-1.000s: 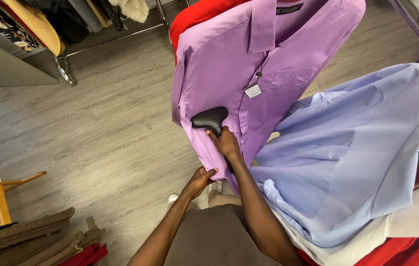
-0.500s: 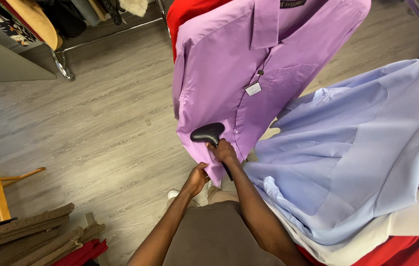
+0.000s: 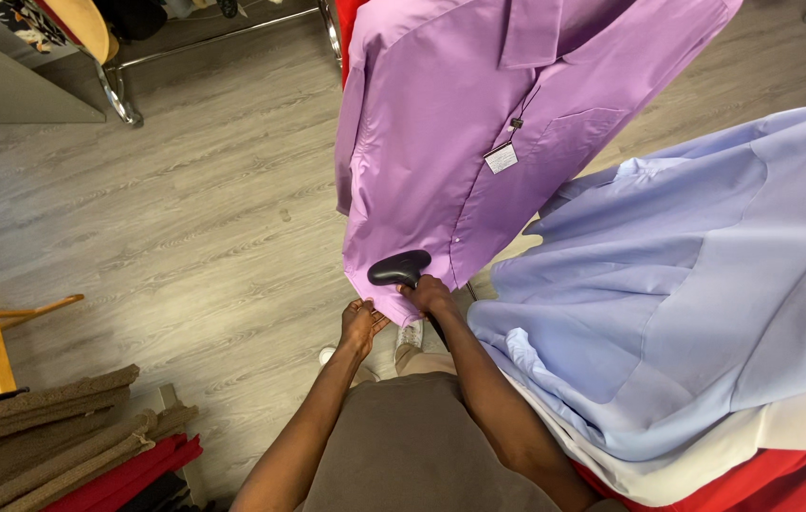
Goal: The person steams several shirts on a rack using a handheld steamer, running the nozzle over the sleeves, front panels, and collars of blue, purple, red, and green shirts.
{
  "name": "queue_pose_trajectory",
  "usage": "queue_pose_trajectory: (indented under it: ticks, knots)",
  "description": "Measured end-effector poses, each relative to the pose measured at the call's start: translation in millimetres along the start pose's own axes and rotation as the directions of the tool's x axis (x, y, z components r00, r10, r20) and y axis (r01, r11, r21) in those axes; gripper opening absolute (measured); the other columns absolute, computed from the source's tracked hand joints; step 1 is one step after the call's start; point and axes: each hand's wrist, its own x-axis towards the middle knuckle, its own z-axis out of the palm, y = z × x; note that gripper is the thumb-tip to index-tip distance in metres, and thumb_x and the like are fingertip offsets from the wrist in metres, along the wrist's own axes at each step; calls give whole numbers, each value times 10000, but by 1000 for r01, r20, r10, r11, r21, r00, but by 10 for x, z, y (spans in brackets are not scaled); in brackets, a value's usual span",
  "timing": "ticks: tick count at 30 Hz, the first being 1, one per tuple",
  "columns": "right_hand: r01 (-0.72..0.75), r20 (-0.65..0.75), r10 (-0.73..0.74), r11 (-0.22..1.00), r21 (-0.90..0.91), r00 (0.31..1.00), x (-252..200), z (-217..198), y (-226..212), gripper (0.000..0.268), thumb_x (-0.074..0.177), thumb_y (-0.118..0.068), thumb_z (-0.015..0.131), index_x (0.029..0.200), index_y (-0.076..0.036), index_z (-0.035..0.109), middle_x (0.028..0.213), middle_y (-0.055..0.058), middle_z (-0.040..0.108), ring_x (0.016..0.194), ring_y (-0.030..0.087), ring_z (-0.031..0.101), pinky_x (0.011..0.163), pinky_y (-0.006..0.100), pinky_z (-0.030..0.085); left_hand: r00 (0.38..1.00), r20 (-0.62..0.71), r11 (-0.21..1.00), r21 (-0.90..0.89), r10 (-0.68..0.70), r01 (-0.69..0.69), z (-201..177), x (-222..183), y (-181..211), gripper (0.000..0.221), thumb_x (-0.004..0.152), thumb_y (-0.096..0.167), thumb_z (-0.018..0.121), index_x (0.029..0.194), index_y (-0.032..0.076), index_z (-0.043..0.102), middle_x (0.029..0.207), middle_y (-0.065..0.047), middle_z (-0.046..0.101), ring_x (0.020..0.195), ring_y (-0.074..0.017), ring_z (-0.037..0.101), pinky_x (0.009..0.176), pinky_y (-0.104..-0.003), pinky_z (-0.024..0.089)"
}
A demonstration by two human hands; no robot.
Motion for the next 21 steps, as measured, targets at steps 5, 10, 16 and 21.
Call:
queue_pose_trajectory:
  ticks: [5,10,16,21]
  knots:
    - [15,-26,-13,996,87,1000,171,-76,71,596,941,-559,602,1078,11,707,705,145,744,721,287,770,835,432,609,996,-89,992,125,25,-14,-44,-86,19,312,1044,190,548,1308,46,464,1026,-150,635,923,-333,740,867,-555,625]
    - [91,-180,-58,979,181,982,-490,-785,-346,700,941,-627,586,1155,34,669,983,272,752,1001,402,748,855,513,590,985,-126,961,267,116,-79,-157,-167,14,311,1040,197,556,1278,1,518,1021,-170,626,871,-290,705,772,-450,640]
    - [247,-463,-86,922,300,882,-692,-1467,-406,747,951,-644,596,1254,38,569,1155,330,695,1171,474,656,982,577,530,965,-179,900,424,193,-101,-444,74,-179,296,982,228,648,1179,6,631,989,-185,699,858,-304,739,692,-419,660]
    - [405,-641,-76,830,384,764,-948,-1893,-461,613,946,-575,681,1115,8,593,768,210,707,645,299,757,658,405,612,940,-256,823,566,227,-45,-562,234,-271,274,890,227,678,1094,51,731,927,-128,763,775,-257,762,666,-364,672]
